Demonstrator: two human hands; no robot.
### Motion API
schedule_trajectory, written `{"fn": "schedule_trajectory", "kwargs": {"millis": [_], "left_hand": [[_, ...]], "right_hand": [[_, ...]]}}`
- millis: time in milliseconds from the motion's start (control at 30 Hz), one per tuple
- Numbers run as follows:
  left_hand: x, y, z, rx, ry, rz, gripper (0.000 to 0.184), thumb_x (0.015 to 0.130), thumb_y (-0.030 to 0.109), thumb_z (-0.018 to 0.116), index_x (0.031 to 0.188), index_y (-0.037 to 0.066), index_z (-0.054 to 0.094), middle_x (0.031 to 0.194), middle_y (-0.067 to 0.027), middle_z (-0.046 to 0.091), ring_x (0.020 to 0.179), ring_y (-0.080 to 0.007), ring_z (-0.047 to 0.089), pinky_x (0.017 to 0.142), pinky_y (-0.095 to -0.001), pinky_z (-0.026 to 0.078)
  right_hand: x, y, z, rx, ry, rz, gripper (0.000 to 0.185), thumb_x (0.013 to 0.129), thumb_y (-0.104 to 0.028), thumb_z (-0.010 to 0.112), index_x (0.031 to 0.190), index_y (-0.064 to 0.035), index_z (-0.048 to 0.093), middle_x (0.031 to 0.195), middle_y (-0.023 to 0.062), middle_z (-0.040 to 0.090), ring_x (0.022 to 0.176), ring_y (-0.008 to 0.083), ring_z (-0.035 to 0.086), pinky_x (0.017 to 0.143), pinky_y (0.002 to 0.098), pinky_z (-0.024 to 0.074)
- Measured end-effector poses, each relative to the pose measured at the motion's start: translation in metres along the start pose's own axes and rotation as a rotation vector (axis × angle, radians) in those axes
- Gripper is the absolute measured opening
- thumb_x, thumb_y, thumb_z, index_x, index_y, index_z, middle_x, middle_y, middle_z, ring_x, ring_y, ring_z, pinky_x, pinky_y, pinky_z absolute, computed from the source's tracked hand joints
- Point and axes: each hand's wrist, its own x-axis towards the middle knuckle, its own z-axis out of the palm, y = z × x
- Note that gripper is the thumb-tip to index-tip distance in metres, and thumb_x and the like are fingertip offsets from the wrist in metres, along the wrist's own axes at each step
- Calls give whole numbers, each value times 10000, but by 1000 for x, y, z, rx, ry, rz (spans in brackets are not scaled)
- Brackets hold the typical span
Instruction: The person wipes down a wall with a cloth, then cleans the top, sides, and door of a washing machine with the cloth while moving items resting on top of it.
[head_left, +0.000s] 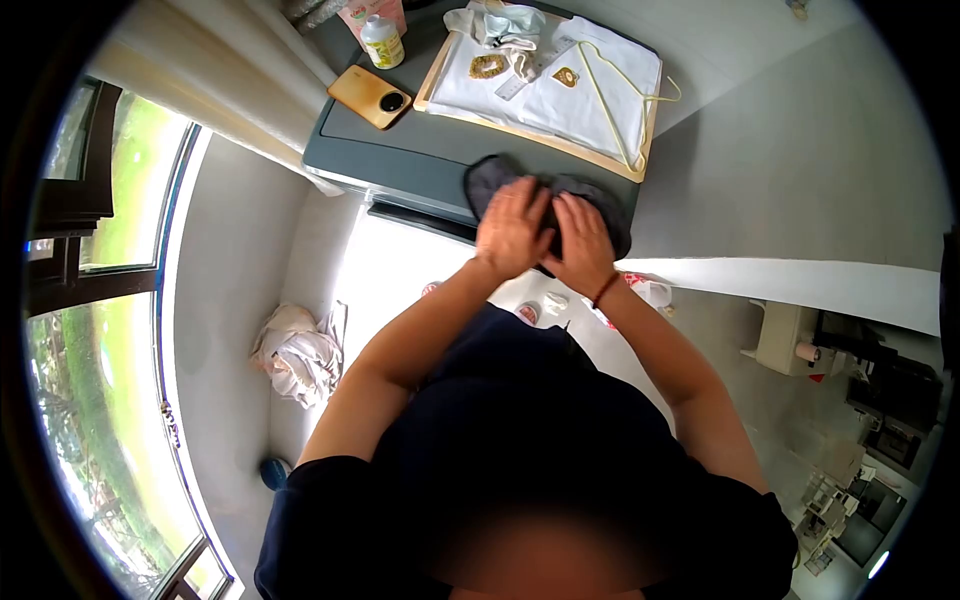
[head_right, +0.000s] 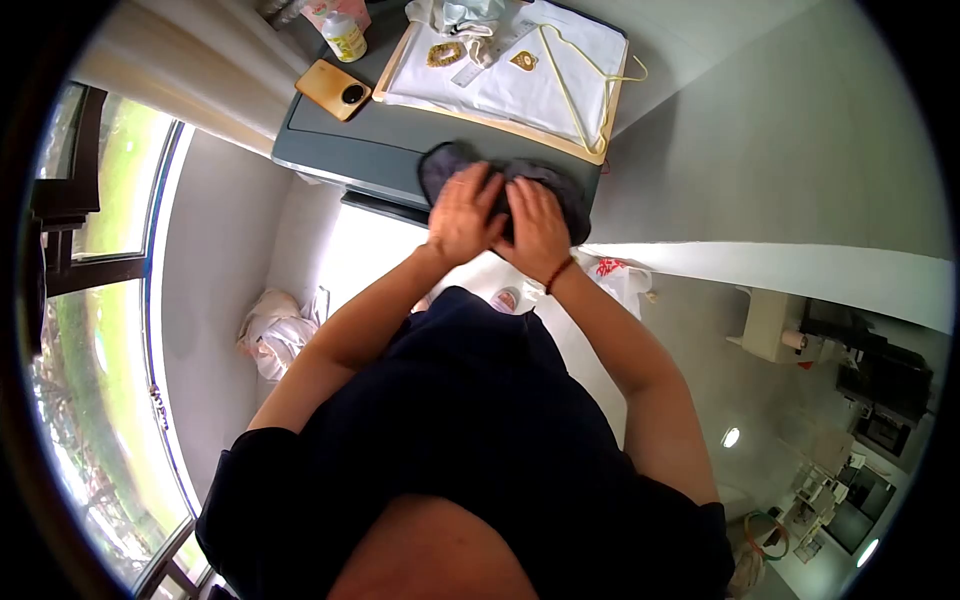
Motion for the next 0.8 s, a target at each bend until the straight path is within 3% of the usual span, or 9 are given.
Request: {"fn": "schedule_trajectory", "kwargs": {"millis": [67,167,233,333,467,533,667,800], "left_hand": [[-7,-30,-28,145,101,-96,612,802,327,687,1320,30,553,1333,-225,468,1260,-407,415,1089,-474,341],[-22,-92,-59,319,214,-229,508,817,266,648,1279,60,603,1246,-173,529,1171,-379,467,1028,-463,391],[-21,-121,-80,341,174,-336,473,822,216,604,1265,52,628,1194,-118,580,1134,-332,522,980,-448,435],[-13,-133,-86,257,162,-410,466,805,154,575,1250,30,638,1196,-143,590,1139,-344,536,977,-443,447],[-16,-97,-57,204,238,-185,496,747,97,595,1233,1,624,1227,-191,601,1186,-387,538,1026,-453,425],[-16,-65,-28,118,204,-86,524,743,74,610,1260,-10,595,1265,-210,583,1243,-401,512,1080,-467,385],[-7,22,7,23,33,93,563,817,133,624,1360,18,533,1380,-198,529,1334,-377,449,1129,-505,308],[3,66,36,8,-136,205,620,886,230,603,1458,61,433,1479,-175,447,1411,-344,360,1169,-512,217]], "right_hand": [[38,-21,13,58,-99,-41,768,754,-362,730,1345,41,452,1397,227,449,1309,370,420,1114,475,327],[98,-51,52,175,-41,-209,696,743,-345,764,1270,11,481,1331,195,484,1259,346,442,1092,437,340],[136,-68,77,212,-26,-260,585,744,-331,762,1170,-15,517,1239,163,521,1227,310,464,1066,415,358],[160,-76,91,254,-20,-259,514,746,-278,742,1137,-23,525,1213,155,537,1196,302,496,1043,407,383],[122,-56,69,275,-92,-169,459,731,-212,719,1106,-26,530,1201,156,539,1174,320,514,1010,415,407],[81,-34,46,213,-11,-119,493,739,-212,721,1152,-19,533,1240,157,523,1197,324,492,1020,429,393],[-29,12,2,-66,61,-8,680,770,-241,723,1364,-33,465,1407,144,457,1320,327,408,1112,474,308],[-91,31,-16,37,99,242,669,842,-263,675,1419,-52,411,1491,168,377,1380,358,353,1130,504,301]]}}
